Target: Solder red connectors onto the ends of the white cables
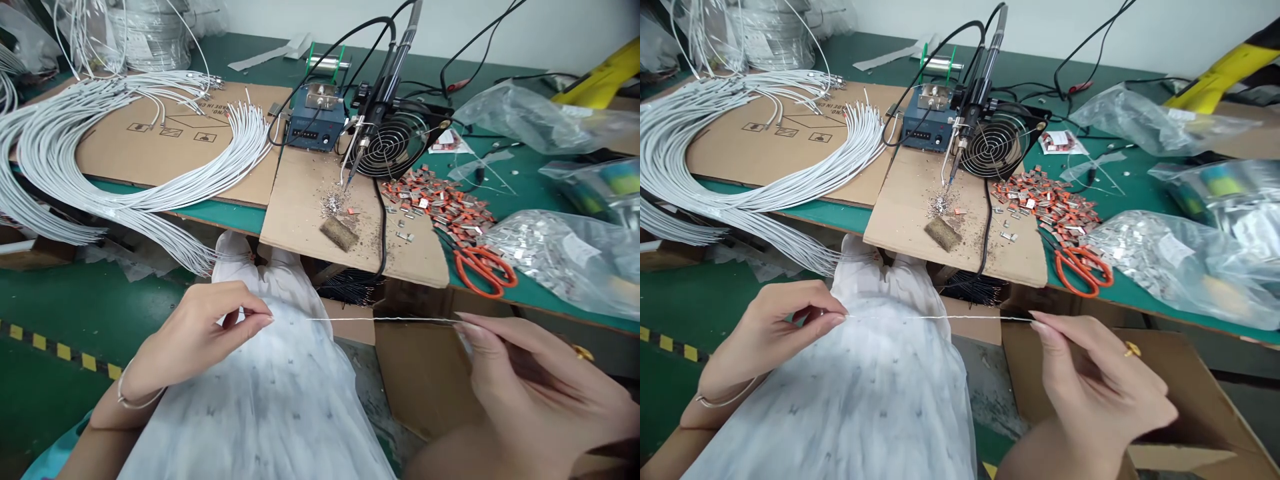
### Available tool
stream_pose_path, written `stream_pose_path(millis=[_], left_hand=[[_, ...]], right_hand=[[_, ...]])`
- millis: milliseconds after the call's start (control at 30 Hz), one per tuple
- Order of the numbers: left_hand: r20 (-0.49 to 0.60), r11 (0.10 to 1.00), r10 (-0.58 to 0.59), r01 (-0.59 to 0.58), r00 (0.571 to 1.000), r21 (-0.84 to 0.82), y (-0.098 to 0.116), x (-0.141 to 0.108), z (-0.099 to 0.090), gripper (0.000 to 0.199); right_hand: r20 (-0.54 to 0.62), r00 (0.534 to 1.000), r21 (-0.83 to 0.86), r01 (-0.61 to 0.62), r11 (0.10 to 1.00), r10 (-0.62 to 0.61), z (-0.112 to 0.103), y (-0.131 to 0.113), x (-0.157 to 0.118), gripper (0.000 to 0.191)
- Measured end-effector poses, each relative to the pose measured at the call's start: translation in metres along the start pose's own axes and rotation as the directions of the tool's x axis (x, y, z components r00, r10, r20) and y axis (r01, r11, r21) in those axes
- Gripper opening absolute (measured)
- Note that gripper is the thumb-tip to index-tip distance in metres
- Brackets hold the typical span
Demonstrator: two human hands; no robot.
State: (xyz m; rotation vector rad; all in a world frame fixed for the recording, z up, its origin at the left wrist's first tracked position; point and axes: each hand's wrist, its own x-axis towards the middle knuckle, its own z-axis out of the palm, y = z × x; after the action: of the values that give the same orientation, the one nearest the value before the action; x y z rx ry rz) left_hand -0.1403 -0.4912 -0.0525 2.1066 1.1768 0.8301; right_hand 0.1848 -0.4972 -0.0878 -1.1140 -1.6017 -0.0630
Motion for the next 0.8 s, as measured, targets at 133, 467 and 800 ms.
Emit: stream_pose_path(millis=[133, 467, 800], left_hand=[[0.001, 1.000, 0.008, -0.008, 1.000, -0.006, 0.000, 0.002, 0.001, 0.018], [0.053, 0.798, -0.078, 0.094, 0.996, -0.595, 0.011, 0.009, -0.001, 0.039], [-0.653, 0.415, -0.265, -0.528, 0.709, -0.741, 0.039, 0.060, -0.016, 0.019]], right_hand=[[0.001, 1.000, 0.013, -0.016, 1.000, 0.016, -0.001, 0.001, -0.003, 0.048], [0.245, 0.953, 0.101, -0.207, 0.973, 0.177, 0.030, -0.009, -0.018, 0.017], [0.782, 0.601, 0.620, -0.776, 0.116, -0.162, 0.170, -0.106, -0.017, 0.042]])
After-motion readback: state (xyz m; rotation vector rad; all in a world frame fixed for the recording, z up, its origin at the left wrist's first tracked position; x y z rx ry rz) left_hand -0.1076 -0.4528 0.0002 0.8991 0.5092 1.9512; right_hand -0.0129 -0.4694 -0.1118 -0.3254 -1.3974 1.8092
